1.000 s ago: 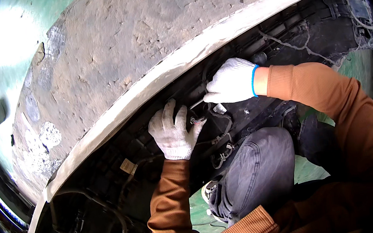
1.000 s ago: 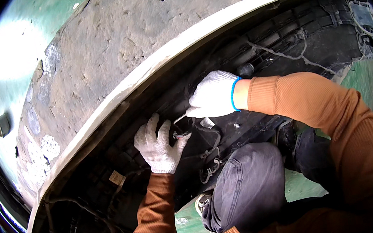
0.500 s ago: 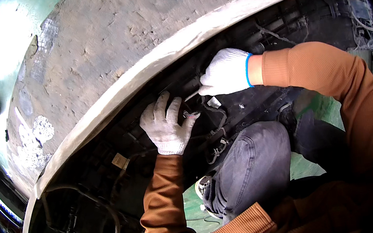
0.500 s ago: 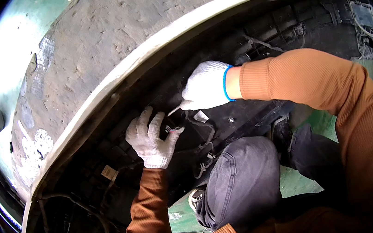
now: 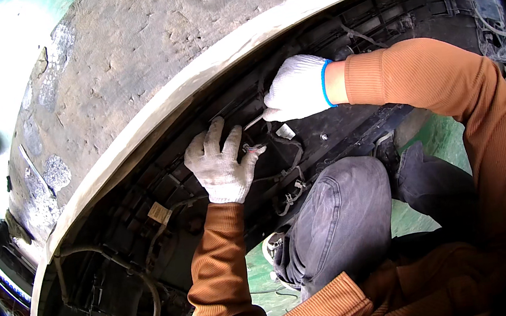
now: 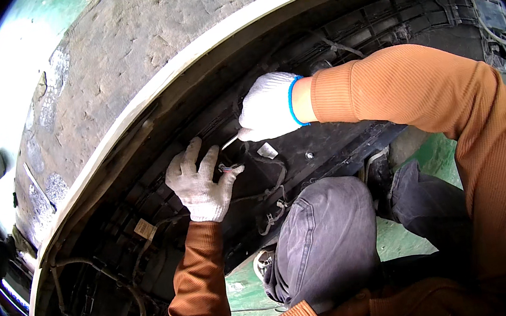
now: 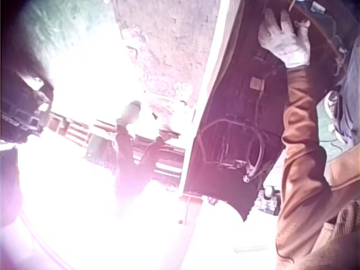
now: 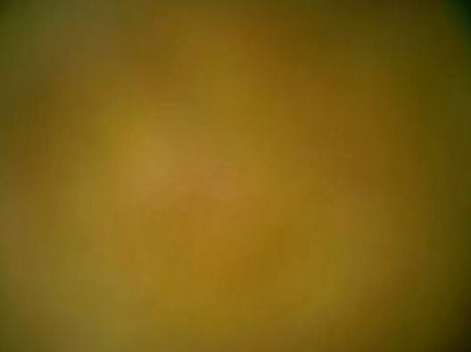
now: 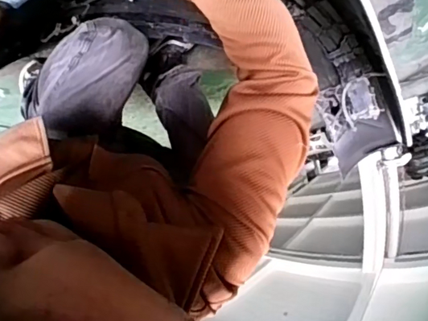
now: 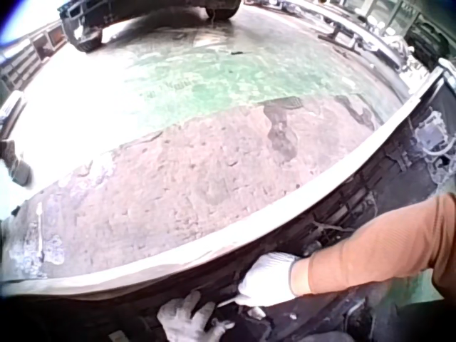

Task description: The person uses a screwdriver to pry and adjust components inside a detached car bumper. They then use a heat gun to apply heat to the same area, likely to soften adhesive or plastic for repair.

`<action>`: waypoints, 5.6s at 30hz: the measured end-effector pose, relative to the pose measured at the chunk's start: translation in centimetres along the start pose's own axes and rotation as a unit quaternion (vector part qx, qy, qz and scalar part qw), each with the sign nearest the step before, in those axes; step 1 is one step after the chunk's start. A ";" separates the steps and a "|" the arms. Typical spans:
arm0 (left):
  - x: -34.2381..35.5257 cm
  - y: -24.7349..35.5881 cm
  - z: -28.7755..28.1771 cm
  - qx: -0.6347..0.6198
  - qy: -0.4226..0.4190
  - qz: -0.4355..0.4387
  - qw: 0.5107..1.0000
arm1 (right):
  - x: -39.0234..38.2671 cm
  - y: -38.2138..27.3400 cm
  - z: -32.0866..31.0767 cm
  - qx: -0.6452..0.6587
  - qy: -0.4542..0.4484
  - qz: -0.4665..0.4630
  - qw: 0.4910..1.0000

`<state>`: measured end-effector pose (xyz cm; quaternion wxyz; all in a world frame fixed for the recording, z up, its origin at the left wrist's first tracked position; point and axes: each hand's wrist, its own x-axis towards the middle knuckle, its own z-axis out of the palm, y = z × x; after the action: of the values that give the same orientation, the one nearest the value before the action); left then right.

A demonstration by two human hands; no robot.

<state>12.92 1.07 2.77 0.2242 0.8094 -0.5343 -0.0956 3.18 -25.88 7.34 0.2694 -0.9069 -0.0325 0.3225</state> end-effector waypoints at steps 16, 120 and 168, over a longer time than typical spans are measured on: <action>0.1 0.7 -0.5 0.053 -0.052 -0.017 0.997 | -2.9 -1.2 1.1 0.151 -0.042 0.142 0.977; 1.8 -0.4 -2.7 0.046 -0.253 0.005 0.966 | -6.6 -14.8 14.4 0.450 0.274 0.189 0.829; 1.3 -1.3 -2.3 0.007 -0.155 -0.021 0.988 | -3.4 -11.4 8.0 0.698 0.124 0.314 0.632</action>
<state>15.46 0.98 4.32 0.1310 0.7971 -0.5465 -0.2209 -3.06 -13.18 9.91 0.7060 -0.4352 0.5223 0.1982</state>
